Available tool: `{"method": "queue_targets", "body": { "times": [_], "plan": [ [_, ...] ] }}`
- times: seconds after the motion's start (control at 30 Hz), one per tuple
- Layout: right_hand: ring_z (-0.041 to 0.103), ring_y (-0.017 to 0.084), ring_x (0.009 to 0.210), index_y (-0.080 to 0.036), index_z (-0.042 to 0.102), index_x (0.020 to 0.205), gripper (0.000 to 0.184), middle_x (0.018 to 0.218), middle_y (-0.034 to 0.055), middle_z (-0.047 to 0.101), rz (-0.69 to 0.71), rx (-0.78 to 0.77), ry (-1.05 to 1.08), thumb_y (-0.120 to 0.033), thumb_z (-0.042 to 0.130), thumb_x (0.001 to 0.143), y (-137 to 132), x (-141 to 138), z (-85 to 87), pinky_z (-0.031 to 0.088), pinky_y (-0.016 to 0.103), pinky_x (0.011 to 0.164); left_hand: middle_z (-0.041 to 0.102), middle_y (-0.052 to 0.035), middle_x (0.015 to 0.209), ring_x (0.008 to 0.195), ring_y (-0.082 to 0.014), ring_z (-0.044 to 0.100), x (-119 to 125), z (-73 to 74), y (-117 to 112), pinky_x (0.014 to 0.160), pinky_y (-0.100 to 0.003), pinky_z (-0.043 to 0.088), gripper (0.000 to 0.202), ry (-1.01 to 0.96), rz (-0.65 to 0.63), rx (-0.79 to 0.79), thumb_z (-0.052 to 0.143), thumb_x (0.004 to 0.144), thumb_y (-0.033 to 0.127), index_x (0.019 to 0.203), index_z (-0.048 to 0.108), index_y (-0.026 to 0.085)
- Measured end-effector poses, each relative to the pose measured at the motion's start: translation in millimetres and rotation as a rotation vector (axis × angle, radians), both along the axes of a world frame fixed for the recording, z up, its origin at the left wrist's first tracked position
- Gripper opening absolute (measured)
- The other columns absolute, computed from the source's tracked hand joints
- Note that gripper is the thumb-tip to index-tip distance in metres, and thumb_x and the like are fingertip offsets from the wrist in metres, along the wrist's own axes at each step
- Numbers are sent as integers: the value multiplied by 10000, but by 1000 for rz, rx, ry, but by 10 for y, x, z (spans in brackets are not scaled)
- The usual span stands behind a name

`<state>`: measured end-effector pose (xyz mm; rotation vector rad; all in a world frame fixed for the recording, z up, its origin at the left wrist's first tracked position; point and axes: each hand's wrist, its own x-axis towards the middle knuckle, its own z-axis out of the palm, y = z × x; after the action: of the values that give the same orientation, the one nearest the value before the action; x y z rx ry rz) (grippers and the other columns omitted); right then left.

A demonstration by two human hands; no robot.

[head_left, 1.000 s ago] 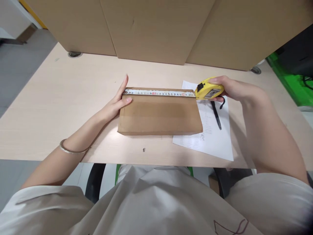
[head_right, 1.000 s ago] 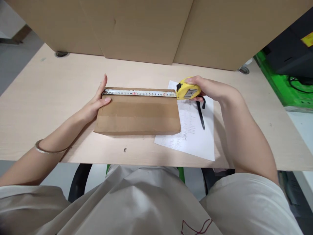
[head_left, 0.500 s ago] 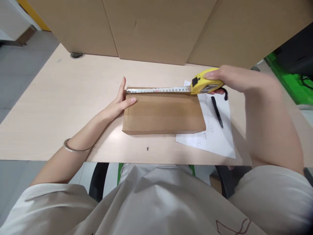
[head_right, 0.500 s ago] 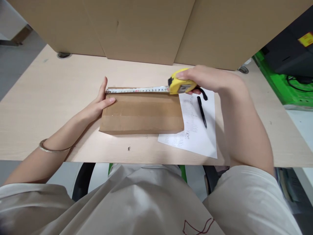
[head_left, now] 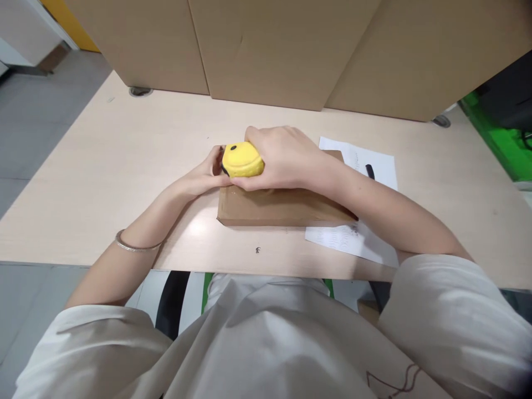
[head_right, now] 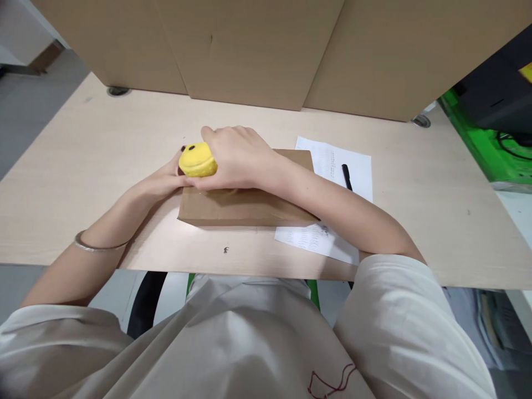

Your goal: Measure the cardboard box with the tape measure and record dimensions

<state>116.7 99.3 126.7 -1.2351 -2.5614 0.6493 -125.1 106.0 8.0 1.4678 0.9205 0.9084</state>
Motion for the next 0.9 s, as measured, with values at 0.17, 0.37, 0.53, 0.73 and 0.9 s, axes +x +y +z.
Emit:
{"method": "queue_targets", "body": {
  "times": [0.17, 0.37, 0.53, 0.73, 0.9],
  "plan": [
    [644, 408, 1190, -230, 577, 1125, 496, 1035, 112, 667, -112, 10, 10, -605, 789, 880, -56, 366, 2, 518, 397, 872, 704, -142, 1415, 1499, -443, 584, -40, 101, -9, 1263, -580, 516, 832, -12, -55, -35, 1057, 637, 551, 1297, 656, 242],
    [562, 506, 1366, -199, 618, 1160, 610, 1220, 188, 692, -141, 202, -128, -654, 851, 828, -93, 682, -177, 475, 585, 1116, 704, -146, 1451, 1499, -461, 583, -20, 207, -35, 1228, -542, 561, 936, 63, -70, -43, 1029, 657, 614, 1427, 657, 233],
    [594, 437, 1365, -224, 596, 1181, 438, 1412, 211, 642, -286, 226, -68, -606, 694, 991, -282, 1147, -9, 459, 541, 1146, 671, -98, 1536, 1607, -479, 470, -45, 229, -91, 1337, -579, 454, 934, 116, 2, -21, 990, 700, 658, 1488, 657, 281],
    [628, 356, 855, -280, 388, 711, 537, 609, 61, 416, -699, -21, -368, -645, 615, 1034, -460, 2014, -357, 480, 447, 804, 564, 1, 1681, 1706, -321, 352, 172, 532, -474, 1458, -527, 238, 523, 324, 237, 748, 643, 1097, 410, 1612, 558, 374],
    [683, 412, 1001, -221, 595, 926, 386, 978, 224, 719, -705, -117, -595, -538, 442, 1085, -591, 2139, -762, 511, 492, 840, 791, -48, 1355, 1325, -293, 745, 886, 630, -970, 1019, -449, 647, 266, 460, -284, 1256, 559, 1113, 264, 1267, 775, 276]
  ]
}}
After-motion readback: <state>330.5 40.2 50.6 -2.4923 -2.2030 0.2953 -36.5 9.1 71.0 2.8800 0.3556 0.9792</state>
